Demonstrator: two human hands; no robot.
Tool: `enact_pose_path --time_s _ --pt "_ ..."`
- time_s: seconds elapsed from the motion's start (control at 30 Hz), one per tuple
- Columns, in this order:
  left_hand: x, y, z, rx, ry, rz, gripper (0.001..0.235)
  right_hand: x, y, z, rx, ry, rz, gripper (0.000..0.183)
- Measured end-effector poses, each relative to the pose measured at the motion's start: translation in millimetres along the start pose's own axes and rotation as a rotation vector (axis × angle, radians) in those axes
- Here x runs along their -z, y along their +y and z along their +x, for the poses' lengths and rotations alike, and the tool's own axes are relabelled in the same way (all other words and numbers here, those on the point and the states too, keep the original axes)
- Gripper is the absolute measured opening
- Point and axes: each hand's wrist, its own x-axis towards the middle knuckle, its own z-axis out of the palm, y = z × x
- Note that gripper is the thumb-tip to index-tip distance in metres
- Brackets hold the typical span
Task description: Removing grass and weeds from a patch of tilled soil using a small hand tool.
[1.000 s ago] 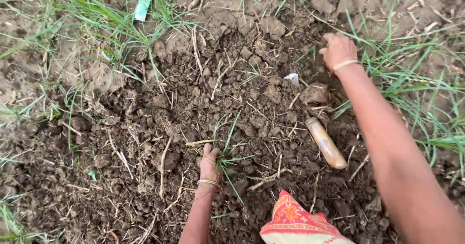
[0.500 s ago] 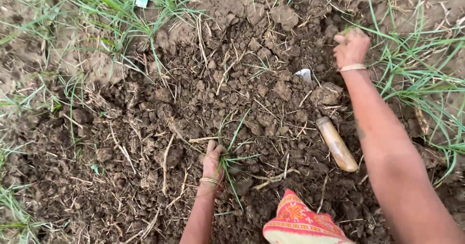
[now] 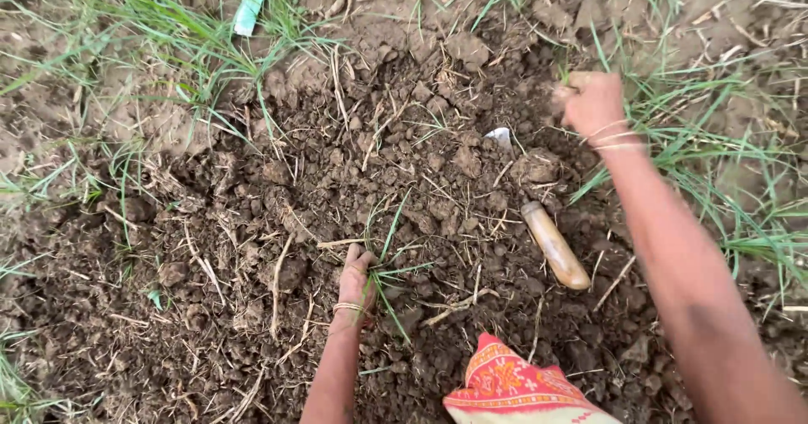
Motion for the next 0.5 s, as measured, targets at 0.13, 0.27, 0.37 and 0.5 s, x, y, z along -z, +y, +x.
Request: enact_pose_path --time_s 0.13,0.27,0.37,0.5 --pt "26.4 51.9 -0.8 0.514 0.078 -0.731 0.027 -0.1 -34.5 -28.1 -0.092 -0.098 0.145 0.016" --pt "-1.8 2.5 7.0 0.224 0.061 -0.359 0.026 -40.9 53.7 26.0 0.304 -0.33 -0.861 0.038" --pt "-9.6 -8.7 4.3 0.002 0.024 0.031 0.023 -55.4 40.9 -1.5 0.266 -0.426 -0.848 0.05" --pt "-20.7 -19.9 2.6 0.062 0.02 0.015 0.029 -40.4 -11.4 -49.4 0.254 -0.423 -0.861 0.052"
